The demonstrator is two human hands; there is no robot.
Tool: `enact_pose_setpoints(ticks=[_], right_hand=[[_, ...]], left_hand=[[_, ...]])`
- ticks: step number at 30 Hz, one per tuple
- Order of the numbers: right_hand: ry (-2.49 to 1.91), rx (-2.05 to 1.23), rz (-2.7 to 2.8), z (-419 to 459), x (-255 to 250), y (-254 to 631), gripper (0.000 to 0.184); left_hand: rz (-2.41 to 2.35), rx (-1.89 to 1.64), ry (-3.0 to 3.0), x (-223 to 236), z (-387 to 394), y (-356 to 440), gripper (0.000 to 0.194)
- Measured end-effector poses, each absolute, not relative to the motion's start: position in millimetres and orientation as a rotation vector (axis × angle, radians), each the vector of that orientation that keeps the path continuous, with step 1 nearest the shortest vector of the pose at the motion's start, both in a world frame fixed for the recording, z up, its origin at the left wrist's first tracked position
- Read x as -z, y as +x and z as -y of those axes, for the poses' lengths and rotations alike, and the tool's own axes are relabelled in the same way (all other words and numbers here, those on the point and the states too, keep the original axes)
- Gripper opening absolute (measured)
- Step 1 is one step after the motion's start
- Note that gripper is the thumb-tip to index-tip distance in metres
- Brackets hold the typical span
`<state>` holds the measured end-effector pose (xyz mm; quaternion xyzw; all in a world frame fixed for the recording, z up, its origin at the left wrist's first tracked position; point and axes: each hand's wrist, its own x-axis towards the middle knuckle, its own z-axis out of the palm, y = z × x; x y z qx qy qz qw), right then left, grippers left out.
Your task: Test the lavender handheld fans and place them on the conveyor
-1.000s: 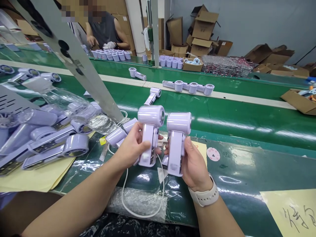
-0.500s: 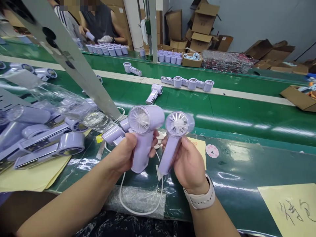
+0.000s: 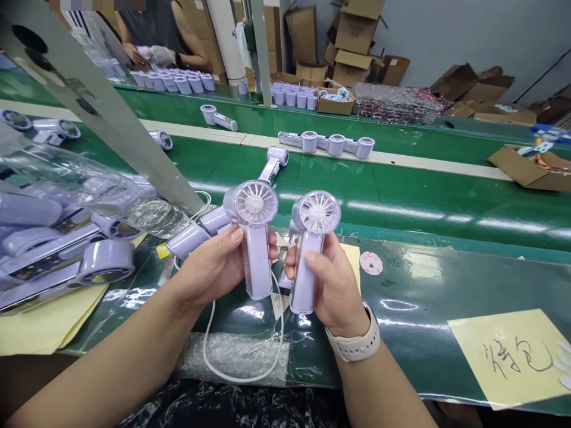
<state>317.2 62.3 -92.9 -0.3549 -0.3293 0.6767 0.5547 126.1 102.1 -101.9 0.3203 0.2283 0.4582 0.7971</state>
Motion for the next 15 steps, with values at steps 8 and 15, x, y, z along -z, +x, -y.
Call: enact_pose_setpoints(ticks=[8, 15], right_hand=[[-0.769, -1.618, 0.818, -61, 89, 321, 0.059], [-0.785, -1.456, 0.799, -65, 97, 320, 0.030]], left_hand=[[-0.565, -1.036, 0.713, 106, -104, 126, 0.041], [-0.612, -1.018, 0.856, 104, -103, 123, 0.048]])
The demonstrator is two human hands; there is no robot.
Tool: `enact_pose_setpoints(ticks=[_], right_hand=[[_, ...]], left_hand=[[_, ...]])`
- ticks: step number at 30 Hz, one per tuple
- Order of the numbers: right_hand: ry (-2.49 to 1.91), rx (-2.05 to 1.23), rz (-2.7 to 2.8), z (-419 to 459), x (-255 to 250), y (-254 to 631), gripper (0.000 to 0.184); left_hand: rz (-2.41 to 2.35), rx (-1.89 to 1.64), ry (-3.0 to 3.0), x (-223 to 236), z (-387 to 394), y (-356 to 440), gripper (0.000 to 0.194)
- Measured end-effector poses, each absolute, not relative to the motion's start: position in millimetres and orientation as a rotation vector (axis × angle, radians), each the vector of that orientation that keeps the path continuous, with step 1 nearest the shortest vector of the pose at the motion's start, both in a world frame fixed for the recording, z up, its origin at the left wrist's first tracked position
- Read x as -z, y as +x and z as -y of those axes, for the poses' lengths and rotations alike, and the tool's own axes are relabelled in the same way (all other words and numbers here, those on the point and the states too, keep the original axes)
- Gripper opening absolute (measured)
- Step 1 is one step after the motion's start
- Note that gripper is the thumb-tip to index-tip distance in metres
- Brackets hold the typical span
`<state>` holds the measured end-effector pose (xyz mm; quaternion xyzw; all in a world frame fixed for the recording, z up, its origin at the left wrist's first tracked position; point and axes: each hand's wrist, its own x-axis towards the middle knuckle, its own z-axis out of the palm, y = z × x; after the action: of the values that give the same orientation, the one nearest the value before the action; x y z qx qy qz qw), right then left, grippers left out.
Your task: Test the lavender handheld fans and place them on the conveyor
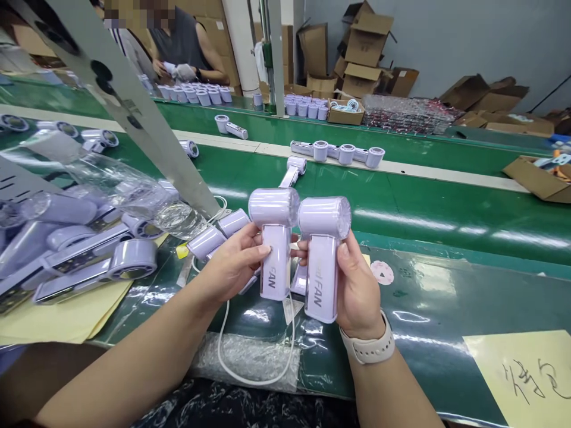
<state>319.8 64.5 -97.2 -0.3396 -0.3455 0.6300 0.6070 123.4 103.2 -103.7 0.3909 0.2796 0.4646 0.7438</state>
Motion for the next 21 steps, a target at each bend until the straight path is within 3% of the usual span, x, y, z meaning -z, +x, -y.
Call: enact_pose_setpoints(ticks=[6, 11, 15, 18, 21], right_hand=[[-0.814, -1.331, 0.939, -64, 104, 322, 0.031], [-0.894, -1.034, 1.281, -62, 109, 329, 0.040], [-0.854, -0.690, 1.695, -58, 100, 335, 0.052], [-0.795, -0.606, 1.758, -60, 97, 337, 0.038], [-0.758, -0.663, 1.798, -59, 100, 338, 0.052]], left_hand=[[-0.596, -0.945, 0.953, 102, -102, 115, 0.062], [-0.744, -1.063, 1.348, 103, -101, 113, 0.045], [-0.842, -1.503, 2.044, 106, -91, 113, 0.017], [-0.836, -1.771, 2.289, 111, -87, 115, 0.022], [-0.724, -1.794, 2.241, 113, -87, 118, 0.022]])
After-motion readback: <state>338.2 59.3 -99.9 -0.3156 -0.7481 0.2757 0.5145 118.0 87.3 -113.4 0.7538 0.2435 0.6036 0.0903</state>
